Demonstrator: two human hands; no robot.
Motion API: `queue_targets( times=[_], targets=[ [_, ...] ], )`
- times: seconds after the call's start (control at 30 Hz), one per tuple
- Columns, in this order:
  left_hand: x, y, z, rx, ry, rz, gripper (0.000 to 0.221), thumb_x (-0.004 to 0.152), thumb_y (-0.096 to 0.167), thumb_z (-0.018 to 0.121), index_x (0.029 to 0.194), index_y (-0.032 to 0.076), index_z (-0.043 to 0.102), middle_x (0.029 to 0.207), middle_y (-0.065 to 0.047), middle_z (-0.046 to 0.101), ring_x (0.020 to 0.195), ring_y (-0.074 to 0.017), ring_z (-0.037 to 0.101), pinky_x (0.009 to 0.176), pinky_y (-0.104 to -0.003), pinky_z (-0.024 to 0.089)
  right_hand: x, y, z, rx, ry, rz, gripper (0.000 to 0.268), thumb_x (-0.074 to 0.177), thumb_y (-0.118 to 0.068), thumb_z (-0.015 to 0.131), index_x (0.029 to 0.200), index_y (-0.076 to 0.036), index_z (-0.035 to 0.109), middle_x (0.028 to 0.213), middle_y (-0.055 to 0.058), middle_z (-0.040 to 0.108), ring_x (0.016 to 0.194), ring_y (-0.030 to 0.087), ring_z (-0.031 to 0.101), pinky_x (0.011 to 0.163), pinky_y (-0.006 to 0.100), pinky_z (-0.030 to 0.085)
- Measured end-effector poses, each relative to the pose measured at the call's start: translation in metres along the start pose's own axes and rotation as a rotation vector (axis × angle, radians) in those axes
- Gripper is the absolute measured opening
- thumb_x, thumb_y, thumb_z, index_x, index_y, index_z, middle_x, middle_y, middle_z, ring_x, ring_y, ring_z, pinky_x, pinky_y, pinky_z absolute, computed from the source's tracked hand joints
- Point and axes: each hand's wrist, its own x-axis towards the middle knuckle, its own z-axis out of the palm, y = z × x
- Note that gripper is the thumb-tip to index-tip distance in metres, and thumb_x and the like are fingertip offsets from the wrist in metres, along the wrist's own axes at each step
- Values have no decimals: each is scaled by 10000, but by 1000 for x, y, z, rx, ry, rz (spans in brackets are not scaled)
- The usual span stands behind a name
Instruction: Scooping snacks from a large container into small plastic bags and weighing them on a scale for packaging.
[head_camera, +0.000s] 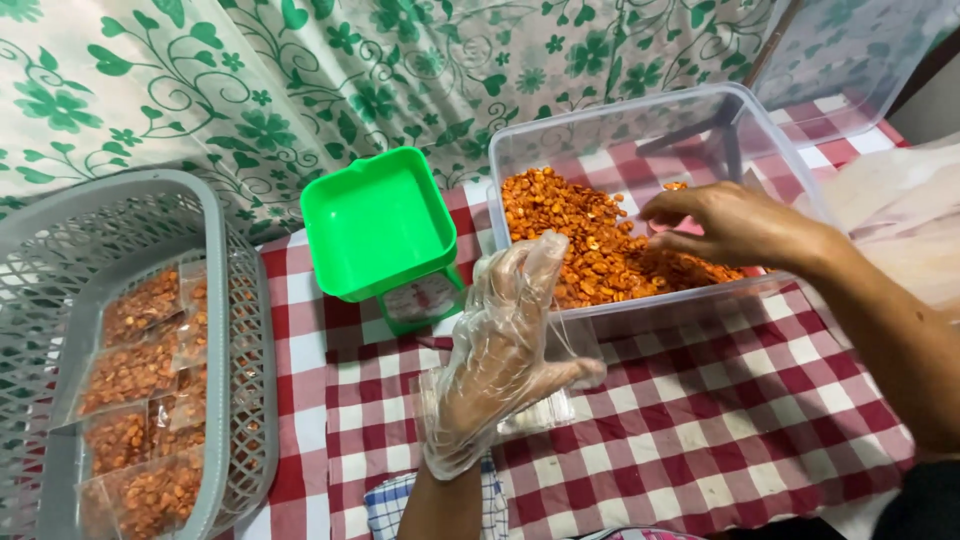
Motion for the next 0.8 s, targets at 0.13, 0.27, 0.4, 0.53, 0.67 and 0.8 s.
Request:
queue_targets(
  times=[0.13,0.27,0.4,0.53,0.67,0.8],
  targets=[
    [1,-2,6,-16,-12,-12,1204,738,601,908,1615,83,266,1585,-172,402,1468,-380,428,1251,-564,319,-29,-52,8,364,197,-393,266,946,-215,620,1182,-111,688,1111,69,771,1017,165,744,886,256,651],
    [3,3,11,1,2,20,1187,695,494,956,1593,96,291,1514,-165,440,1390,-371,484,1214,-553,387,-41,-83,15,677,183,-419,268,923,-212,676,1156,-87,630,1041,38,731,919,132,739,833,259,624],
    [2,5,12,44,-44,27,1170,704,438,980,1589,100,294,1457,-187,437,1370,-367,481,1214,-569,362,-34,-86,22,630,225,-338,174,928,-169,711,1035,-120,584,863,-18,634,723,87,613,658,237,540],
    [4,9,3,-12,-61,1,1183,655,335,991,1584,113,292,1467,-170,445,1316,-371,497,1130,-516,416,-32,-90,17,523,269,-305,175,893,-87,704,984,-123,559,791,-27,643,678,88,621,648,245,565],
    [0,1,8,12,-15,-29,1224,707,397,951,1637,106,210,1545,-192,453,1300,-387,543,1120,-510,467,-25,-83,12,349,250,-307,210,873,-58,706,1015,-115,563,857,10,652,694,123,652,637,252,605],
    [-3,-2,12,107,-43,-117,1336,646,531,974,1633,75,198,1568,-178,478,1211,-386,594,1010,-497,521,-26,-92,16,300,301,-350,211,872,-68,698,994,-114,532,805,14,662,634,146,644,582,285,565]
  ],
)
